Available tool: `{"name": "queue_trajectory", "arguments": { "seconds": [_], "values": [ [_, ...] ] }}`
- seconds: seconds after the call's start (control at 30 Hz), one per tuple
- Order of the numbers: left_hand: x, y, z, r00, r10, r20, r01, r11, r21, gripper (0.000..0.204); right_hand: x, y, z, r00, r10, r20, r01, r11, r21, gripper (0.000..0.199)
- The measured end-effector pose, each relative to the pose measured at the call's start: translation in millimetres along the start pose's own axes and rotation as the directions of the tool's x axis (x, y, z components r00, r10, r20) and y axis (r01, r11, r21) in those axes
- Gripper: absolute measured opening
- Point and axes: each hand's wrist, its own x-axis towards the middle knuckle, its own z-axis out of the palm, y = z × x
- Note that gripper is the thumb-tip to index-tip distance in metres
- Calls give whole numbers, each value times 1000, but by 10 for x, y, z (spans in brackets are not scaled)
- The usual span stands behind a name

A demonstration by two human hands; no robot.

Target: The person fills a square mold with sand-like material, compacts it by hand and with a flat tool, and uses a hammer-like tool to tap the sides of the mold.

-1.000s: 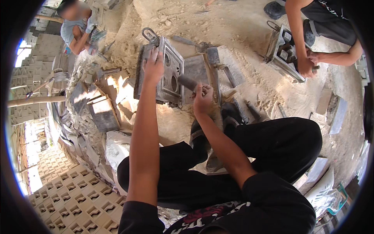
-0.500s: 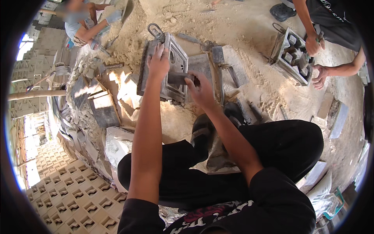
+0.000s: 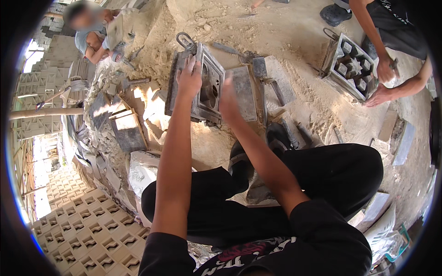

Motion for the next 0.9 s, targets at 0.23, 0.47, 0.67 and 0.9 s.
{"name": "queue_trajectory", "arguments": {
  "seconds": [0.23,0.47,0.67,0.9],
  "values": [
    [-5,-63,-4,1000,8,-6,-8,1000,-24,54,505,-283,141,949,249,-192,-165,914,371,77],
    [8,-18,18,1000,24,6,-24,999,-39,55,428,217,856,953,163,-256,-63,932,358,67],
    [-1,-44,23,1000,16,-16,-16,1000,-26,54,360,454,512,957,89,-278,8,944,330,64],
    [96,-177,17,1000,15,-27,-15,1000,-5,54,473,329,-100,927,203,-315,-134,964,229,58]
  ]
}}
